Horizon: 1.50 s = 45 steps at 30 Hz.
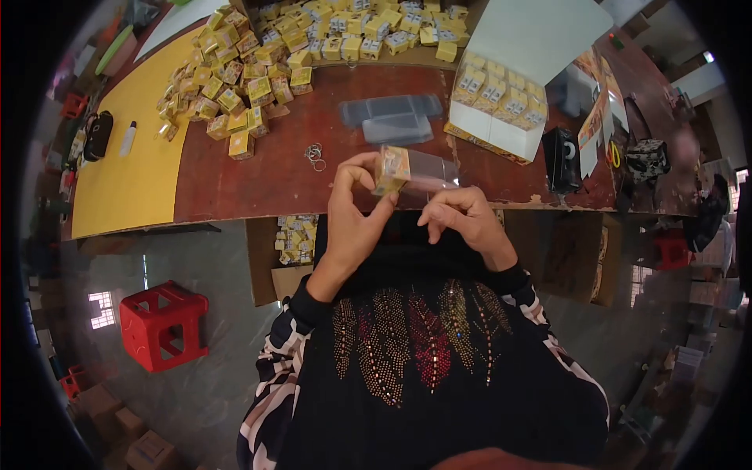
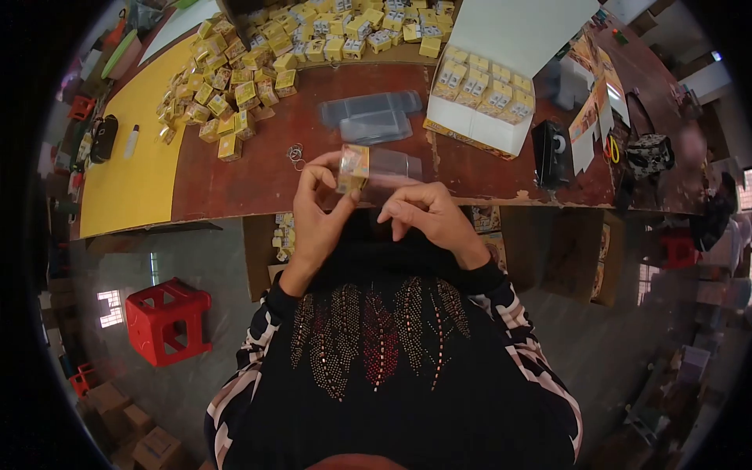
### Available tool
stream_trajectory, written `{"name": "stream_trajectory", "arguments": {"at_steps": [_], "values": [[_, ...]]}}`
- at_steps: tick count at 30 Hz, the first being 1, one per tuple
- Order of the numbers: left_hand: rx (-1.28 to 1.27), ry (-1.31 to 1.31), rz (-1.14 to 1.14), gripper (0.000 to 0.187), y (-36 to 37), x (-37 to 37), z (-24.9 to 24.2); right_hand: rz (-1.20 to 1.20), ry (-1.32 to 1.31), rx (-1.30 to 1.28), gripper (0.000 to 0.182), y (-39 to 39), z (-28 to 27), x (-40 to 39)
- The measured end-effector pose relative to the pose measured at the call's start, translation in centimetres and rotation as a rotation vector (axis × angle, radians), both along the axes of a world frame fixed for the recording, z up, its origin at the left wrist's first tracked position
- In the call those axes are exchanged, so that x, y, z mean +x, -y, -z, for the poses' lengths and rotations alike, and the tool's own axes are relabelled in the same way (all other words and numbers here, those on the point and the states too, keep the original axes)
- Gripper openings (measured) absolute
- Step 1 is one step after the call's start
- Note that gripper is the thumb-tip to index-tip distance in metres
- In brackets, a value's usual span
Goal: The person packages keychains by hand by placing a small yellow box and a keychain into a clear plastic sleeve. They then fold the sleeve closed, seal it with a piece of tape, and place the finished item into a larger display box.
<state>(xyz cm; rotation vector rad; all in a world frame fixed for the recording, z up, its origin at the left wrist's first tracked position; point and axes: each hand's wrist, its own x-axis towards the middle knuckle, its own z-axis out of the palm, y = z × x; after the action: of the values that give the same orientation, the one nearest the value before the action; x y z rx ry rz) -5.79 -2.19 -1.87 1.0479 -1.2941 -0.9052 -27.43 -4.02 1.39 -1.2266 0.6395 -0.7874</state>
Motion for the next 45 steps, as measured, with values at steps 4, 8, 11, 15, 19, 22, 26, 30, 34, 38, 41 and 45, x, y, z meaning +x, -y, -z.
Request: {"name": "stream_trajectory", "arguments": {"at_steps": [4, 8, 11, 15, 19, 22, 26, 30, 34, 38, 41, 45], "values": [[0.007, 0.35, 0.045, 0.069, -1.0, 0.6, -3.8, -0.156, -0.432, -0.179, 0.024, 1.2, -3.0, 0.0], [-0.076, 0.699, 0.127, 0.081, -0.9, 1.6, -2.8, -0.367, -0.603, -0.315, 0.022, 2.4, -4.1, 1.6], [0.03, 0.554, 0.152, 0.07, -1.2, 2.1, -1.6, -0.565, -0.681, -0.473, 0.018, 4.1, -4.7, 2.5], [0.239, 0.275, 0.288, 0.064, -1.6, 3.3, -1.5, -0.743, -0.58, -0.352, 0.018, 9.8, -7.2, 1.3], [0.342, 0.089, 0.217, 0.055, -1.6, 4.3, 1.0, 0.223, -0.94, -0.859, 0.02, 22.2, -6.4, 1.6], [0.433, -0.056, 0.238, 0.054, -1.5, 4.7, 1.6, 0.448, -1.184, -1.128, 0.023, 31.9, -2.9, 1.4], [0.502, -0.112, 0.26, 0.054, -1.6, 4.9, 2.1, 0.362, -1.534, -1.112, 0.023, 36.8, 0.1, 2.5], [0.536, -0.173, 0.266, 0.054, -1.8, 5.3, 2.9, 0.346, -1.545, -1.202, 0.022, 38.0, 2.1, 2.8], [0.546, -0.183, 0.22, 0.054, -2.1, 5.9, 2.1, 0.319, -1.487, -1.194, 0.034, 36.1, 0.4, 3.0], [0.493, -0.189, 0.189, 0.051, -2.2, 5.9, 2.8, 0.192, -1.298, -1.191, 0.046, 29.7, -4.7, 2.7], [0.449, -0.196, 0.174, 0.05, -2.3, 5.5, 2.7, 0.053, -1.087, -1.447, 0.044, 24.5, -7.8, 1.7], [0.404, -0.189, 0.212, 0.049, -2.1, 4.8, 2.3, -0.193, -1.106, -1.391, 0.04, 18.5, -10.9, 0.8]]}}
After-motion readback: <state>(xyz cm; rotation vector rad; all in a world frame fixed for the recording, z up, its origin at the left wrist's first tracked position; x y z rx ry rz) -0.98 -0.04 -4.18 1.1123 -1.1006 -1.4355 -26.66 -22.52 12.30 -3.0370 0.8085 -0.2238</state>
